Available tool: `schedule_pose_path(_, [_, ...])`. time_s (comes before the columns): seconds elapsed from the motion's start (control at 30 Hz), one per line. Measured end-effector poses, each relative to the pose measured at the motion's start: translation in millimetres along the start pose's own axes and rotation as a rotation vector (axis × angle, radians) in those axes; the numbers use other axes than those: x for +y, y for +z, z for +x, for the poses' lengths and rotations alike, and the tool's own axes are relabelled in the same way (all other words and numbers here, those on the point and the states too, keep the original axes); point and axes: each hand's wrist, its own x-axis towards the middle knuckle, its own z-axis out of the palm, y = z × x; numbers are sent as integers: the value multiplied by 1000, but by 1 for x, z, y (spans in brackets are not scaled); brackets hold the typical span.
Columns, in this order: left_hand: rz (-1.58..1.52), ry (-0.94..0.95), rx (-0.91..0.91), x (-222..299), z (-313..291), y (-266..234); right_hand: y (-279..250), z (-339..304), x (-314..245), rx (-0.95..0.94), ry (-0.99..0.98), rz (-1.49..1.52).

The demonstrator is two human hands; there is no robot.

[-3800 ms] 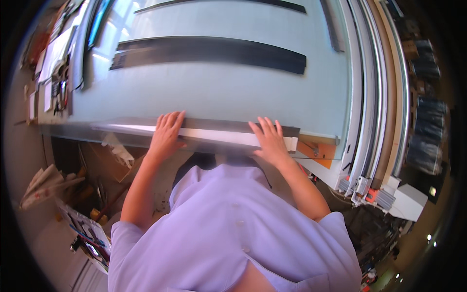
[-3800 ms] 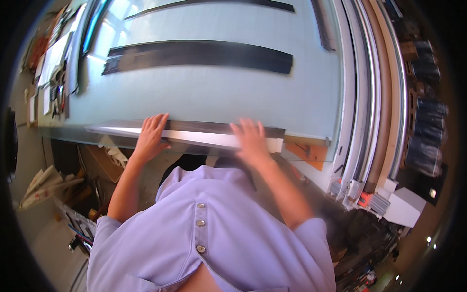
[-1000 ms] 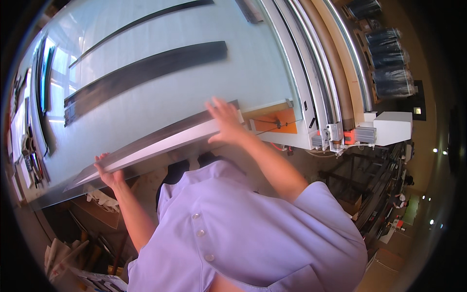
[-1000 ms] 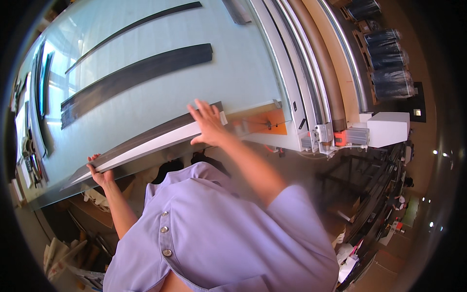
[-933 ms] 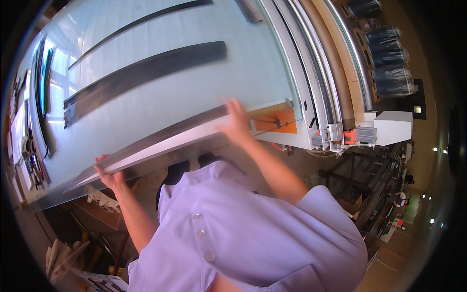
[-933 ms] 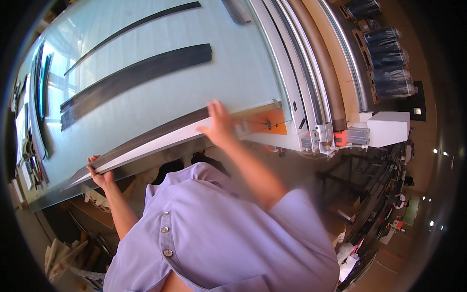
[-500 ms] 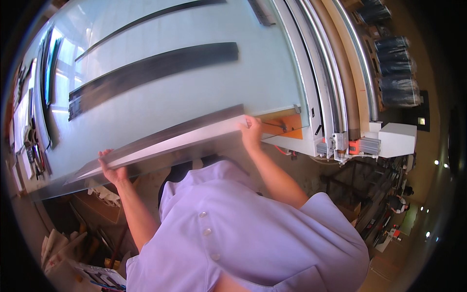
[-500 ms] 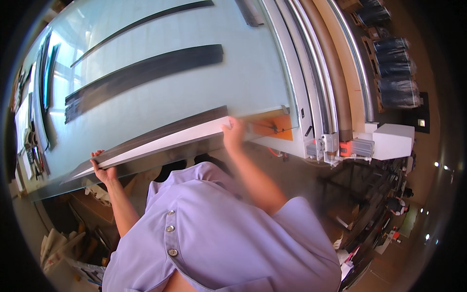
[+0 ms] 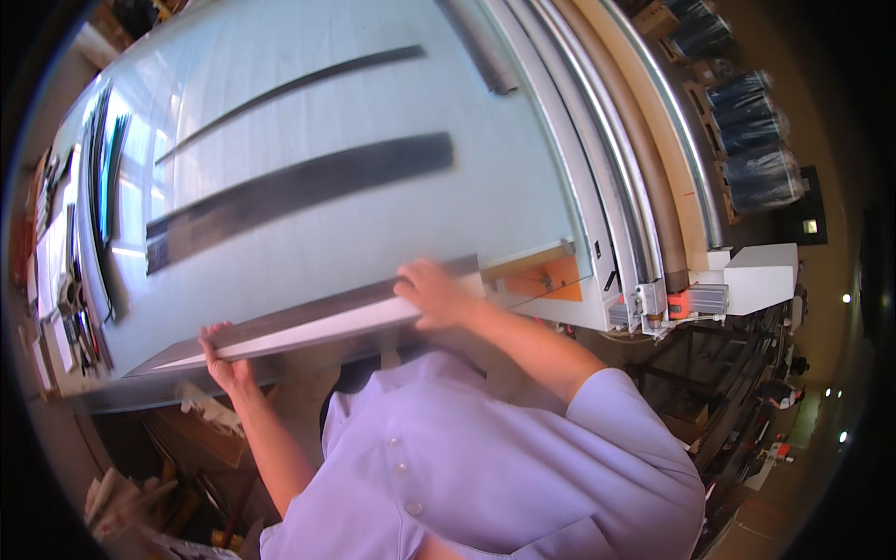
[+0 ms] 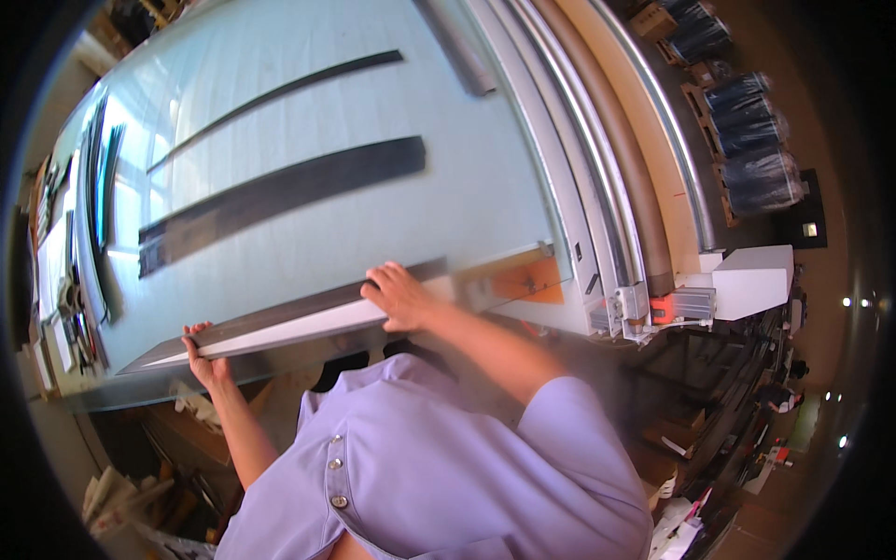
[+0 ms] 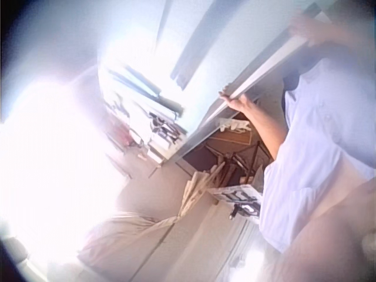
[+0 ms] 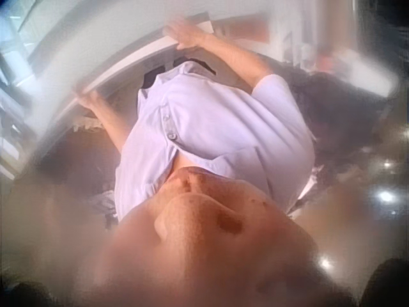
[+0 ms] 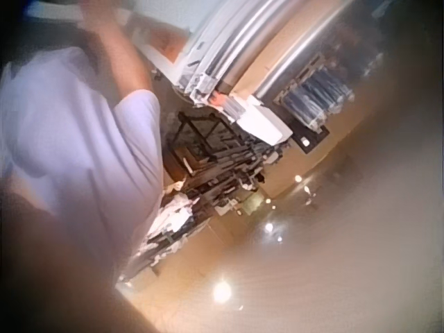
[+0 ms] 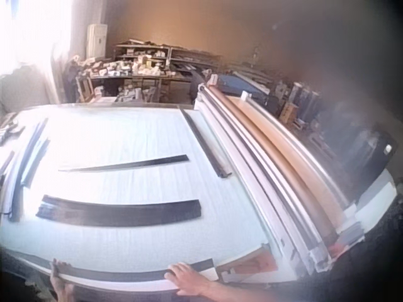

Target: The person aligns and organizes long, curved metal strips on a large table by hand, eventually stacking them together.

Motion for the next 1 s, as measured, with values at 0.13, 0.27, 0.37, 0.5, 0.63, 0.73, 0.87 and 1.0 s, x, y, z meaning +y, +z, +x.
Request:
schedule_pose_path(0.13, [40,-58,-31,-14,21,56,-1,-29,-10,97,108,78])
schedule_pose_path(0.27, [116,-203,-17,-62,36,137,7,-62,-19,148,323,44])
schedule_pose_path(0.37, [191,-267,-35,-100,46,182,1,-79,-17,239,435,76])
schedule_pose_path(0.5, [277,-429,-91,-171,71,242,-24,-109,-14,434,567,239])
schedule_pose_path(0.63, [406,-528,-333,-226,57,308,-45,-129,0,609,680,307])
schedule_pose_path(0.73, [884,-173,-385,-262,35,293,-54,-134,30,718,753,226])
schedule_pose_path(0.87, [1605,684,-761,-261,-4,213,-74,-121,98,842,869,63])
schedule_pose_path(1.0, [1885,719,-613,-214,-35,140,-78,-94,180,937,897,-75])
